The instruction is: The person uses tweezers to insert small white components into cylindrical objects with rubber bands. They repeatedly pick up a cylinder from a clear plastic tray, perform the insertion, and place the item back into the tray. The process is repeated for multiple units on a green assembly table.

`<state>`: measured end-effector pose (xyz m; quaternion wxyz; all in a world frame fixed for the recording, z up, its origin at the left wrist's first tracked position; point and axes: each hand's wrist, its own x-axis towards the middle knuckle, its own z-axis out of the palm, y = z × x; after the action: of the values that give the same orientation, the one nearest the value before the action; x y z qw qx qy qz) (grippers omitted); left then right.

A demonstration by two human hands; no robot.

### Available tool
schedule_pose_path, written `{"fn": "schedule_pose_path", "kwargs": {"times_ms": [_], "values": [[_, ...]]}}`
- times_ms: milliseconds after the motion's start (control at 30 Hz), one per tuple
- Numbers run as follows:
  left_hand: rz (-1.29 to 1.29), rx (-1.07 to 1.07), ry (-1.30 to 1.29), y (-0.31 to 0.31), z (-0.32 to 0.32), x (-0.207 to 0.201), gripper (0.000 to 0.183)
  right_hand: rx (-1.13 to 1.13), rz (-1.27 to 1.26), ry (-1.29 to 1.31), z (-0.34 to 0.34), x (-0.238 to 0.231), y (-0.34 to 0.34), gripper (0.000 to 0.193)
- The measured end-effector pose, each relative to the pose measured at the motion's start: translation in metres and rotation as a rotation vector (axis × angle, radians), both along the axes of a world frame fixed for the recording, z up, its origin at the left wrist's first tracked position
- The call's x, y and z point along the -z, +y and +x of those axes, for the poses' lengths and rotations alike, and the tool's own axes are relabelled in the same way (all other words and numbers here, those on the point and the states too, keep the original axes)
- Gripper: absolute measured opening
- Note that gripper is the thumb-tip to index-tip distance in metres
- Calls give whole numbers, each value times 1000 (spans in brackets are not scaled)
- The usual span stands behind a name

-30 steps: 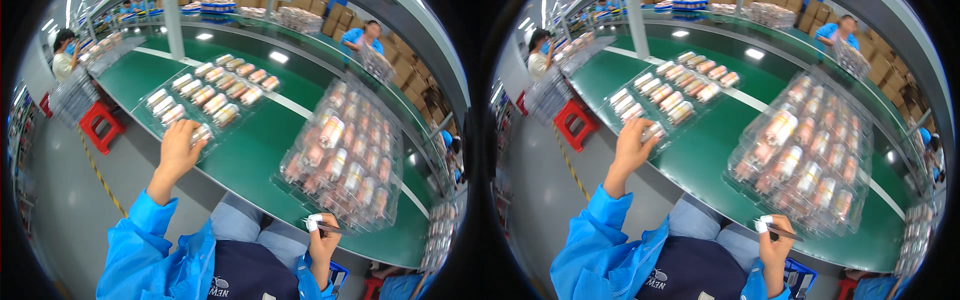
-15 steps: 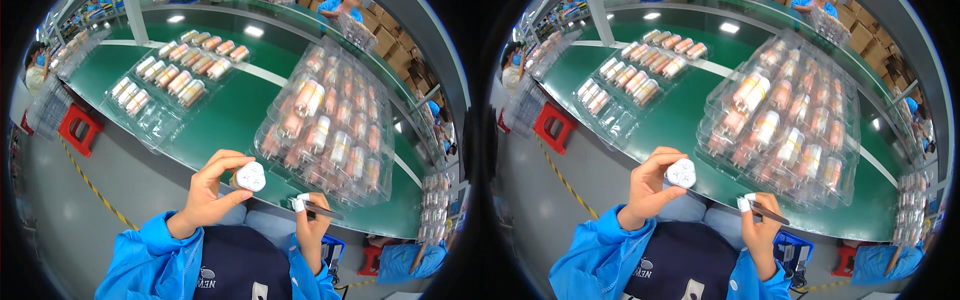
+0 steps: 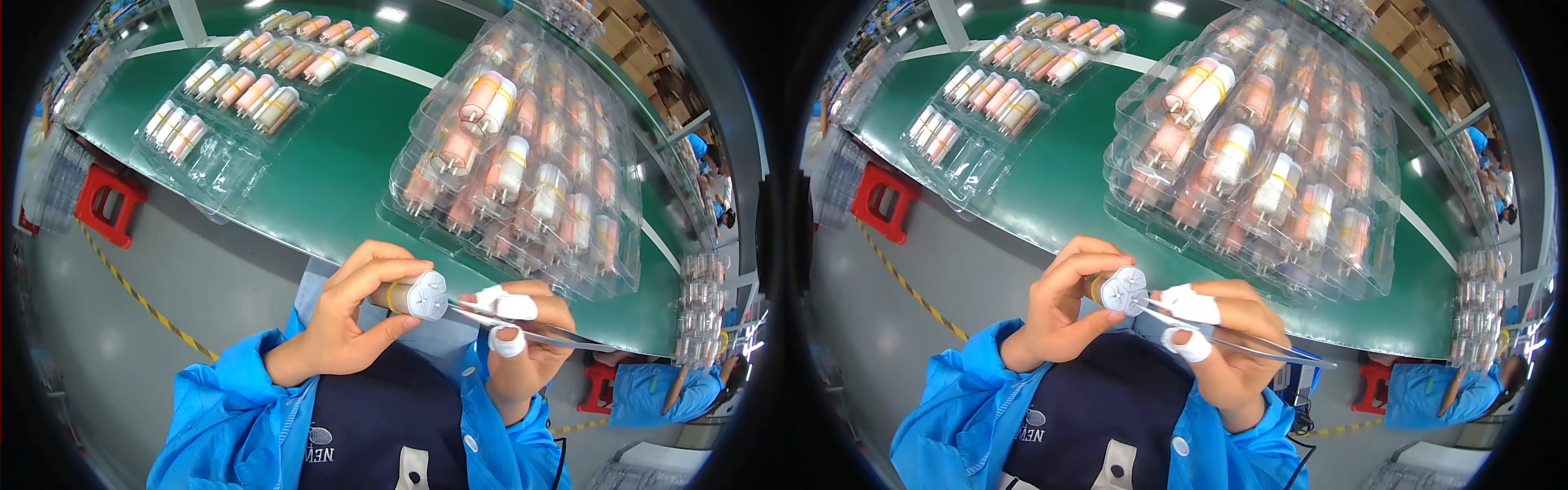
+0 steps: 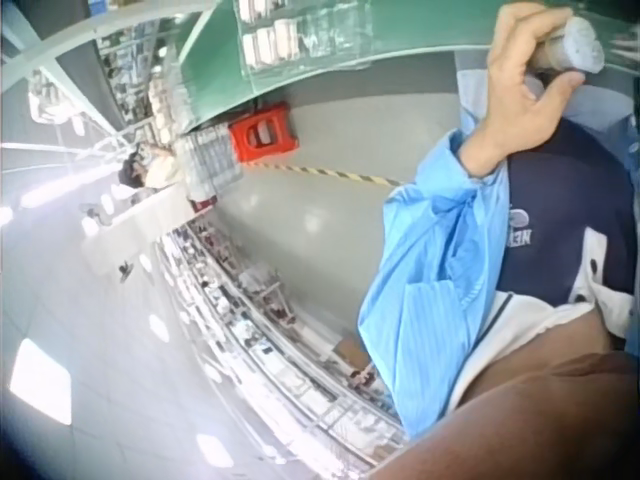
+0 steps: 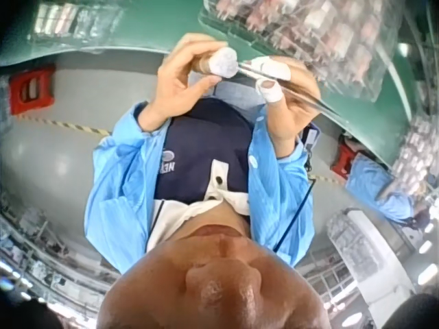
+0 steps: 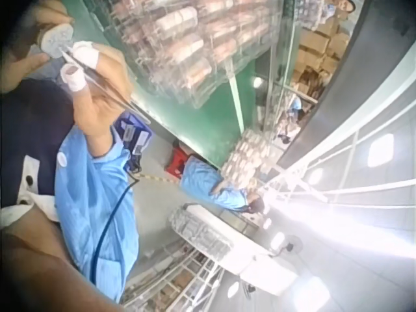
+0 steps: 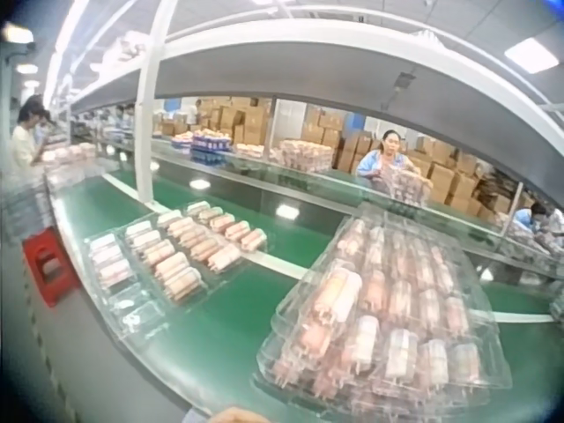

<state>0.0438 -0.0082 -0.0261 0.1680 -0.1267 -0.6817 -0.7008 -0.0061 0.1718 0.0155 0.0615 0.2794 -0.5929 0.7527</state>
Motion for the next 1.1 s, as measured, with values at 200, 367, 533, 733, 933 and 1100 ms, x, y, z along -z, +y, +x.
{"fn": "schedule_pose_path", "kwargs": {"times_ms": [200,367,533,733,933,1100], "values": [[-5,31,26,2,-3,-1,47,-6,125,22,-2,5,-7,17],[20,58,28,3,-4,4,48,0,140,9,-4,4,-8,17],[30,78,19,3,-5,6,50,3,176,45,-5,3,-8,17],[-38,64,15,1,-5,2,50,4,203,56,-6,4,-8,16],[-39,60,27,1,-5,3,48,-4,176,56,-7,8,-6,14],[-4,63,6,2,-4,6,47,-9,183,70,-7,9,-7,13]]}}
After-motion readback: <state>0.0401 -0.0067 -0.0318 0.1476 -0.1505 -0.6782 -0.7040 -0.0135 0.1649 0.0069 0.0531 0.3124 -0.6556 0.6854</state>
